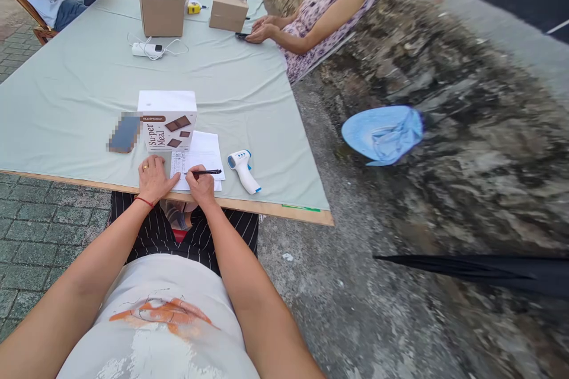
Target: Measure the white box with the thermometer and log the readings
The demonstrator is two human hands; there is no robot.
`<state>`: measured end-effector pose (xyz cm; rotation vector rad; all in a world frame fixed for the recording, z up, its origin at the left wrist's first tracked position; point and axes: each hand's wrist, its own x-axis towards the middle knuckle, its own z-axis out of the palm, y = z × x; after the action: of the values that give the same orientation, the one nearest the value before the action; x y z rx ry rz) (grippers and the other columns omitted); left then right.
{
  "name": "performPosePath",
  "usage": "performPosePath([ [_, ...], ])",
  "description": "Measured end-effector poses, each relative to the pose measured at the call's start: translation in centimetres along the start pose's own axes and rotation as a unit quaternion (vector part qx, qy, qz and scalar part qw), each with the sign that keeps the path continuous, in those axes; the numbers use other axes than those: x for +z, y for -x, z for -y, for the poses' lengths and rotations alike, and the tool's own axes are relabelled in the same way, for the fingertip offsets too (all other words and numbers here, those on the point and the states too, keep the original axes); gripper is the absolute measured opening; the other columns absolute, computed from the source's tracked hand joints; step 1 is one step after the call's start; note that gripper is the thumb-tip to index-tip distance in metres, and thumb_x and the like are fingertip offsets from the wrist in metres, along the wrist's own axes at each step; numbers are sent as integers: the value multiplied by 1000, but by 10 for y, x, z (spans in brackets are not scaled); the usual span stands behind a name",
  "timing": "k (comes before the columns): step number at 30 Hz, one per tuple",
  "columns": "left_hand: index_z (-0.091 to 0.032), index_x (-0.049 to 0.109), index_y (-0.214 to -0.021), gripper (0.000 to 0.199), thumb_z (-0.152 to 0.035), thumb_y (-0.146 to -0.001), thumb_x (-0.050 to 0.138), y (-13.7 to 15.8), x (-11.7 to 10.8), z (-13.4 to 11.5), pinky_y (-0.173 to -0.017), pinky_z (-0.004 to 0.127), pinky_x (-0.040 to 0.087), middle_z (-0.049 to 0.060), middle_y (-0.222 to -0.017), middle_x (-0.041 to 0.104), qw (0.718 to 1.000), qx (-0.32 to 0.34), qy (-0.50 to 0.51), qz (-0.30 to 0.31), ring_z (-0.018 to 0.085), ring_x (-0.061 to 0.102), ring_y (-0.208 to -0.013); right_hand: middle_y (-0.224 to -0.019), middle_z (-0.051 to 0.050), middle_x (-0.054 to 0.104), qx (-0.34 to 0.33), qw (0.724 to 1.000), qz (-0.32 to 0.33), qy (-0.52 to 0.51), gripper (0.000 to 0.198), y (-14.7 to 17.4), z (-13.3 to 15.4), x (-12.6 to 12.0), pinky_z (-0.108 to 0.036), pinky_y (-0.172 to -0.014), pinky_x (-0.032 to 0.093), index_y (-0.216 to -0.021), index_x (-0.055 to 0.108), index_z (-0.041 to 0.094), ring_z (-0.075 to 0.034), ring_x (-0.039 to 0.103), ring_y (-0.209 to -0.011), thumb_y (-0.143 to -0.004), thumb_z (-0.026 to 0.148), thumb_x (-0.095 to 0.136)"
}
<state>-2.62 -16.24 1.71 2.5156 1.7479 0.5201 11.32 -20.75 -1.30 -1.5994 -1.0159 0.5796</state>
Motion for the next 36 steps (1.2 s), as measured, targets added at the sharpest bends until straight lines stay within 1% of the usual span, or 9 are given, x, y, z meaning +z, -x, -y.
performPosePath([
  [4,-13,56,-113,50,-51,-81,62,0,-2,-1,-102,46,35,18,-120,59,1000,0,-1,2,36,50,-117,-65,1,60,-3,1000,-1,-3,13,0,1,0,-31,-69,47,-71,55,24,-17,56,-65,-73,36,50],
  [9,-14,56,-113,49,-51,-82,62,1,-2,0,-103,47,35,18,-123,59,1000,2,-3,0,36,50,-118,-63,2,59,-2,1000,2,11,12,0,2,0,-32,-69,47,-72,55,24,-18,57,-64,-73,35,50],
  [15,-14,57,-113,50,-51,-81,63,0,-2,-1,-103,47,36,17,-121,60,1000,-2,-2,3,36,50,-118,-63,2,60,-6,1000,-5,2,13,0,0,0,-32,-69,47,-71,55,25,-18,56,-64,-72,37,50],
  [21,-14,56,-115,50,-51,-81,63,1,-1,-1,-103,48,35,19,-125,58,1000,-1,1,3,37,49,-120,-63,2,60,-5,1000,-1,6,12,0,-1,0,-31,-68,46,-71,54,25,-18,56,-63,-71,37,51],
  [24,-14,56,-114,50,-51,-81,63,1,-1,0,-103,47,35,19,-123,59,1000,-2,1,3,36,50,-119,-63,2,60,-9,1000,-1,3,13,0,-1,-1,-31,-68,47,-71,54,25,-18,56,-63,-71,38,50],
  [29,-14,57,-114,50,-52,-81,63,1,-2,-1,-103,47,36,18,-123,59,1000,0,-2,3,36,50,-117,-63,2,60,-4,1000,-19,-2,15,1,1,-1,-31,-67,47,-71,54,25,-18,55,-63,-71,39,49],
  [36,-15,56,-113,49,-51,-81,63,1,-2,-1,-103,47,35,18,-121,59,1000,-1,0,0,36,51,-117,-62,2,60,-4,1000,-12,9,14,0,-2,-1,-31,-68,47,-72,54,25,-18,56,-64,-72,38,49],
])
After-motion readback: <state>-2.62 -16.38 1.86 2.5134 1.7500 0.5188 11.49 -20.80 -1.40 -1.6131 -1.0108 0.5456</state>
